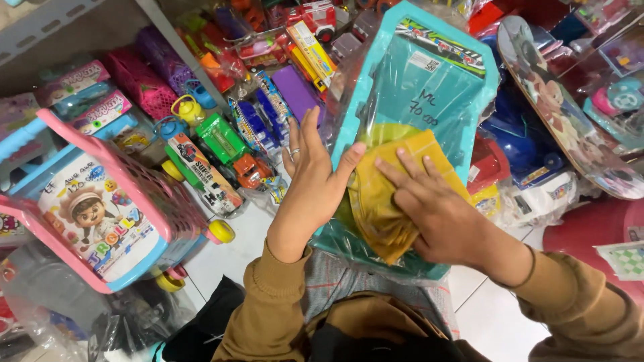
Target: Cleaning toy trucks wrapped in plastic using a yellow cloth.
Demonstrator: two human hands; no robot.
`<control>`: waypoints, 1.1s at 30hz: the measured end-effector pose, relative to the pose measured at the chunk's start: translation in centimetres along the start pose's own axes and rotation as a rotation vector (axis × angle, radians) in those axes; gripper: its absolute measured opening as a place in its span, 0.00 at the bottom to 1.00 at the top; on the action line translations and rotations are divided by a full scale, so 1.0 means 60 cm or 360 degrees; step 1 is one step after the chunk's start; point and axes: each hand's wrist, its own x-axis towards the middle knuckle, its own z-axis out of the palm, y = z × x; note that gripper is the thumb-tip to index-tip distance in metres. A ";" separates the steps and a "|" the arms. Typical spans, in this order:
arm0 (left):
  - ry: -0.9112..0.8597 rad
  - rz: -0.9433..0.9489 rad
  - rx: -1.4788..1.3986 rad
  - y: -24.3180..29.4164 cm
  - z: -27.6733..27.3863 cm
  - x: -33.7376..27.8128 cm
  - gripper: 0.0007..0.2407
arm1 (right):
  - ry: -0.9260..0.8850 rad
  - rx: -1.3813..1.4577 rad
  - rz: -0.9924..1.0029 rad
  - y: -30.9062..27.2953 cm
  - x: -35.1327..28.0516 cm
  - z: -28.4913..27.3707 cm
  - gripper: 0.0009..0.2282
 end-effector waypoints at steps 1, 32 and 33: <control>-0.0005 0.0005 -0.0004 0.006 0.001 -0.001 0.37 | 0.0000 -0.0005 0.0007 0.013 0.005 0.004 0.19; 0.0095 -0.0167 0.0026 -0.012 -0.035 -0.017 0.37 | 0.0140 -0.0330 0.0438 0.121 0.123 0.004 0.40; 0.0117 -0.0198 0.0069 -0.017 -0.039 -0.012 0.38 | 0.0151 -0.0338 0.0458 0.122 0.127 0.009 0.40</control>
